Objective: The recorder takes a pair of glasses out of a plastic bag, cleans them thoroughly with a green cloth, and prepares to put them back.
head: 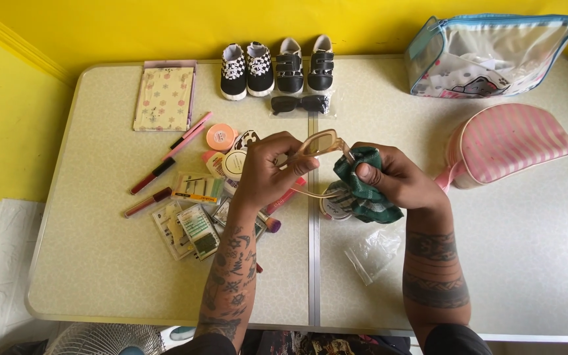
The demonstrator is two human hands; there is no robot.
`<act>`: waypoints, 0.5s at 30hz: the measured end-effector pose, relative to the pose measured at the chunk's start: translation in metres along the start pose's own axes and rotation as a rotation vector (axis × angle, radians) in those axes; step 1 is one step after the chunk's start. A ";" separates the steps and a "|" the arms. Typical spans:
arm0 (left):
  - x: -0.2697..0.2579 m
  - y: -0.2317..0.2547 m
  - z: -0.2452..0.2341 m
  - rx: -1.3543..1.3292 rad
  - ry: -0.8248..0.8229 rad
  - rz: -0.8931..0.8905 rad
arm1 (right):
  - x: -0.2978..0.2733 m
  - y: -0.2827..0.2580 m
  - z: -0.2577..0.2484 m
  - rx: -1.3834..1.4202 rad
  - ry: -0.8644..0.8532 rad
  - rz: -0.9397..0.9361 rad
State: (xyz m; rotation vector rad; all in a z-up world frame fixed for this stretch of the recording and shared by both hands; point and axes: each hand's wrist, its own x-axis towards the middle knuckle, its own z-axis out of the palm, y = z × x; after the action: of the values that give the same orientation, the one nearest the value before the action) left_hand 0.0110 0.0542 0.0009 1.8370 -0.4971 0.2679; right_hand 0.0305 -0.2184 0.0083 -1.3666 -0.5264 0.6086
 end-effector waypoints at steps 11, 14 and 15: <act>-0.008 -0.035 -0.015 -0.239 0.271 -0.081 | 0.004 -0.017 -0.001 -0.108 -0.080 0.009; -0.010 -0.042 -0.028 -0.326 0.378 -0.097 | 0.000 -0.007 -0.019 -0.137 -0.091 -0.041; -0.010 -0.045 -0.034 -0.375 0.442 -0.104 | -0.002 -0.001 -0.026 -0.146 -0.081 -0.059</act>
State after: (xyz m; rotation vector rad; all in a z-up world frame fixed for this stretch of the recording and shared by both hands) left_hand 0.0249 0.0995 -0.0310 1.3791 -0.1297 0.4634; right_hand 0.0465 -0.2389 0.0055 -1.4630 -0.6853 0.5878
